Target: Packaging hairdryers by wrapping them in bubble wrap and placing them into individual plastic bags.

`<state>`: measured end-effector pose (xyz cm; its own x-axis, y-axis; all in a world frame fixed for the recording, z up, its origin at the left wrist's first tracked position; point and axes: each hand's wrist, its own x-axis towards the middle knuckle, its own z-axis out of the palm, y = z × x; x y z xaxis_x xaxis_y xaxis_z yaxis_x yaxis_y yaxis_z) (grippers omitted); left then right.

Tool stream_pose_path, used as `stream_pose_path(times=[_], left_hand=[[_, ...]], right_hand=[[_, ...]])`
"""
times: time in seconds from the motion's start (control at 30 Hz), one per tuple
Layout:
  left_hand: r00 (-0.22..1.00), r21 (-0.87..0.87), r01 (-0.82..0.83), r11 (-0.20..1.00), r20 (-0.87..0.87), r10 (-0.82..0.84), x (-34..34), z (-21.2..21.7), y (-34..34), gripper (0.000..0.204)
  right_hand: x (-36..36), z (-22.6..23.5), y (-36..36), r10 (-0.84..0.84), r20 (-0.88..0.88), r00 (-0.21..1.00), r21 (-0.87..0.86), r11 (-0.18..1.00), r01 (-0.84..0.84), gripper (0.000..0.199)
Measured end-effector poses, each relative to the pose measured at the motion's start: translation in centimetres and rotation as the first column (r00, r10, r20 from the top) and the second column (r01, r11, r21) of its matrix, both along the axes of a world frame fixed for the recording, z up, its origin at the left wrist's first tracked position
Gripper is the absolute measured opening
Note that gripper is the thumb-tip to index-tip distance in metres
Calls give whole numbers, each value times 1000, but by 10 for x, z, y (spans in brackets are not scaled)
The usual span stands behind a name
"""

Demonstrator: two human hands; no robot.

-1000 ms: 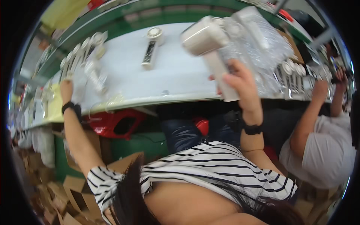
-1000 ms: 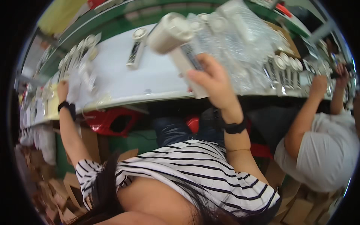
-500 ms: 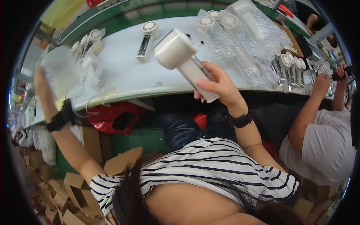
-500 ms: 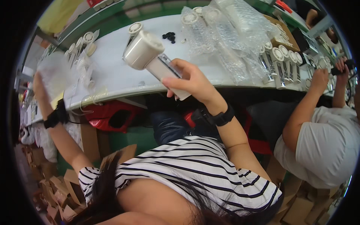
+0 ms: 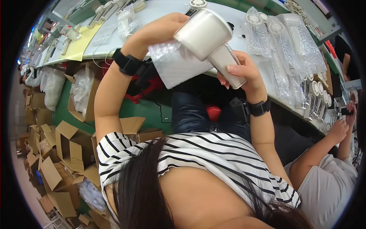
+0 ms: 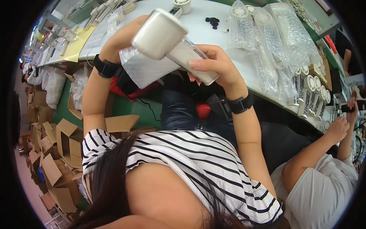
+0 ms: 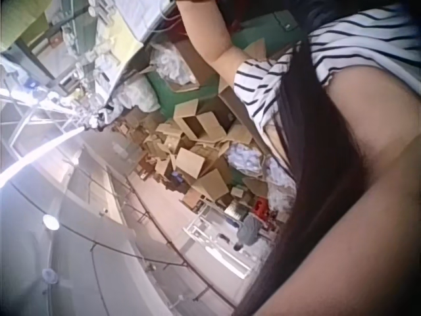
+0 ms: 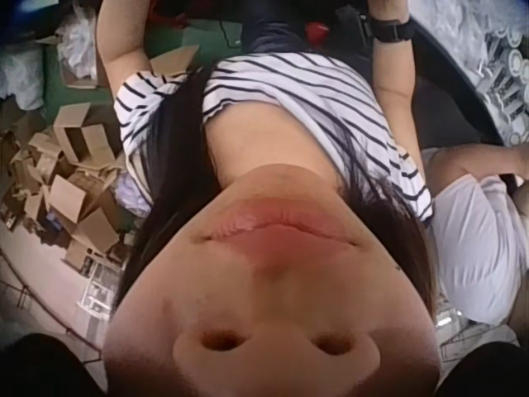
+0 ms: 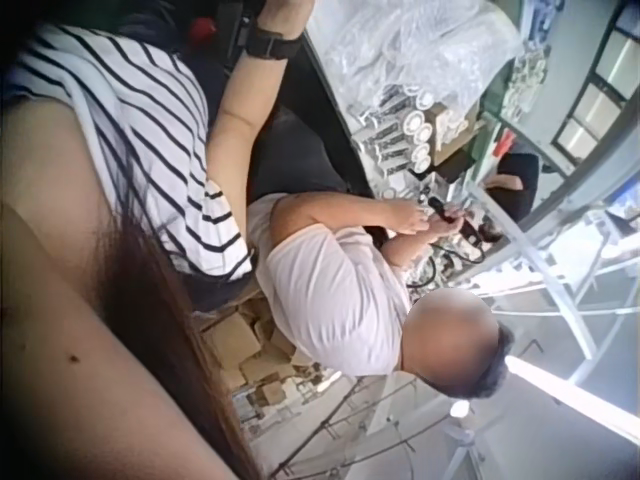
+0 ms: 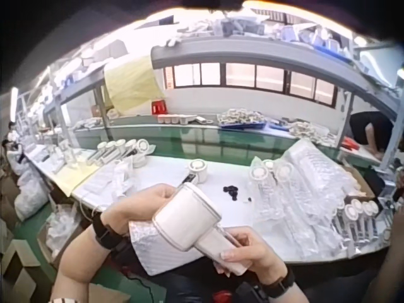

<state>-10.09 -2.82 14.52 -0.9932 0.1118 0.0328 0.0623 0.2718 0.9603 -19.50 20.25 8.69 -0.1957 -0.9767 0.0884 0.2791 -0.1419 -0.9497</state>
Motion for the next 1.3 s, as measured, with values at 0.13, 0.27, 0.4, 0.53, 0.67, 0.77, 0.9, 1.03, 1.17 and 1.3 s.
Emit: stream_pose_path(times=[0.13,0.27,0.4,0.53,0.67,0.77,0.9,1.03,1.17,1.3], left_hand=[[977,490,-210,846,140,161,22,0,12,26],[946,448,-321,834,112,304,31,-30,22,25],[942,130,-324,937,-51,333,42,-29,9,24],[985,-147,-171,974,-62,163,47,1,-6,25],[995,-498,65,865,-37,-95,32,19,3,24],[975,-690,175,702,23,-221,20,35,20,24],[952,-847,110,520,-61,-301,7,31,30,23],[799,-787,-456,416,-568,-197,3,21,40,22],[525,-438,-784,441,-846,94,-2,-3,54,24],[678,-160,-603,782,-620,396,-4,-80,67,27]], right_hand=[[4,-13,2,-169,122,978,-74,981,179,45],[20,-8,3,-308,136,942,-44,948,316,52],[11,-2,21,-220,-63,973,9,975,221,53],[-37,0,53,110,-44,993,-170,979,-116,55],[-9,27,44,-177,-221,959,-101,982,158,57],[-3,7,7,-85,-380,921,-315,948,-42,68],[14,20,13,139,-142,980,69,989,-130,73],[7,3,19,126,103,987,102,985,-136,62],[4,-31,16,-31,372,928,-99,992,72,48],[14,-39,20,-277,484,830,24,953,304,38]])
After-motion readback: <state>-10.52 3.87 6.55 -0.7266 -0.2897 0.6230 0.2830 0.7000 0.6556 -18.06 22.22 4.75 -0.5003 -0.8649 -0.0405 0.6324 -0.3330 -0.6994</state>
